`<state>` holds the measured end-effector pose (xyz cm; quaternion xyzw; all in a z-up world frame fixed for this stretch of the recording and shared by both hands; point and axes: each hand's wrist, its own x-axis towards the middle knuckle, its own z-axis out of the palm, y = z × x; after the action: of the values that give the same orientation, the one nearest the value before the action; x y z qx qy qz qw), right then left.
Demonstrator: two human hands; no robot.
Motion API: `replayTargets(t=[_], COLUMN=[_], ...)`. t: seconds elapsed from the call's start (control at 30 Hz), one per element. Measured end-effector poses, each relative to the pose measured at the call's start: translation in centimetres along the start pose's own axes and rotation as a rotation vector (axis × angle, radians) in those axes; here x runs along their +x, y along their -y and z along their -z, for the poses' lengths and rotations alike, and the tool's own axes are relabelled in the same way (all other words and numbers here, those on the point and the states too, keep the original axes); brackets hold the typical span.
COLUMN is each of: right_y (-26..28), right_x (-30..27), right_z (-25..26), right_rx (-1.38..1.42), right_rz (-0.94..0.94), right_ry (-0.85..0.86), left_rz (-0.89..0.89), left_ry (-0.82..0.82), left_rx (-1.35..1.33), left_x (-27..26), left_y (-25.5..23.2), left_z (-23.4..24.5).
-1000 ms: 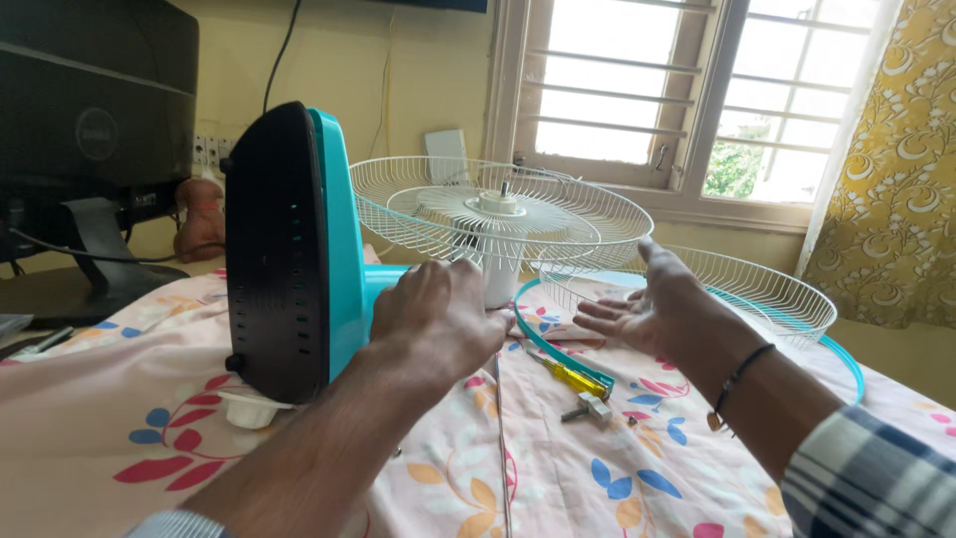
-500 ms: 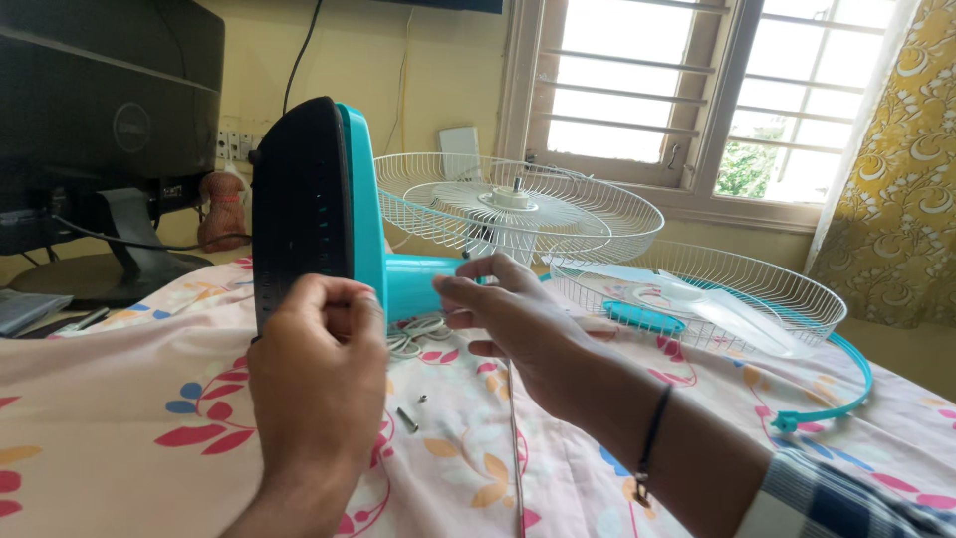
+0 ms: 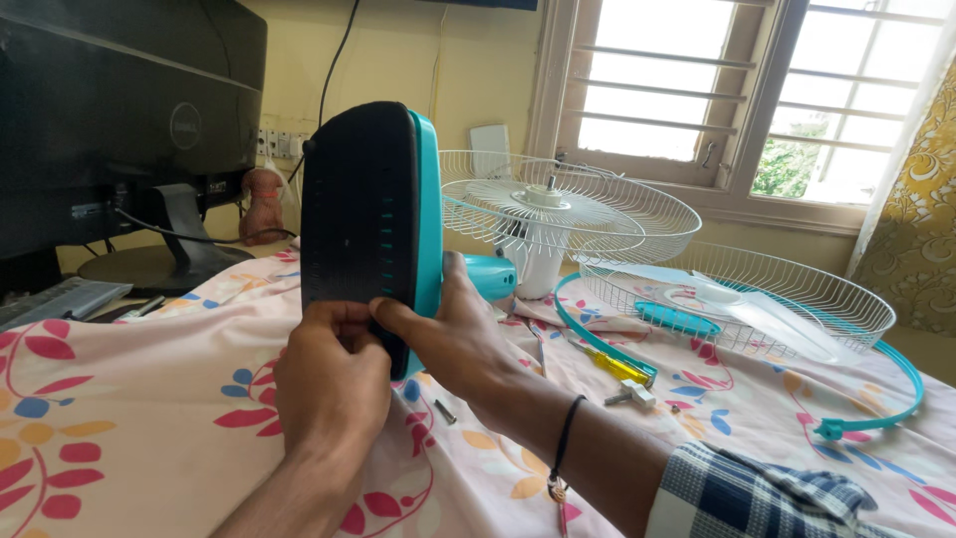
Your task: The person disassembles a table fan by removing the front grill, unscrewing the blade nut, and taking off the fan blades. Then the person flips the fan over and uses a screwdriver to remove screws from the back of the motor housing.
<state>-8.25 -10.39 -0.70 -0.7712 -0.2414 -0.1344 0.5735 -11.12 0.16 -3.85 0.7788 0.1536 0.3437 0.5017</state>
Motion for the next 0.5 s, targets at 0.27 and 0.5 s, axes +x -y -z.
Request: replayTargets(t=[0.27,0.5], right_y=[-0.3,-2.0], right_x=[-1.8,-3.9], right_z=[5.2,14.0], right_rx=[0.201,0.177], right_rz=[-0.093,-0.184], right_ry=[0.069,0.165], left_rz=[-0.109,-0.234], left_ry=[-0.031,-0.246], left_rx=[-0.250,-0.335], left_x=[1.2,4.2], left_y=[-0.6,-1.2], left_z=[0.5,-1.8])
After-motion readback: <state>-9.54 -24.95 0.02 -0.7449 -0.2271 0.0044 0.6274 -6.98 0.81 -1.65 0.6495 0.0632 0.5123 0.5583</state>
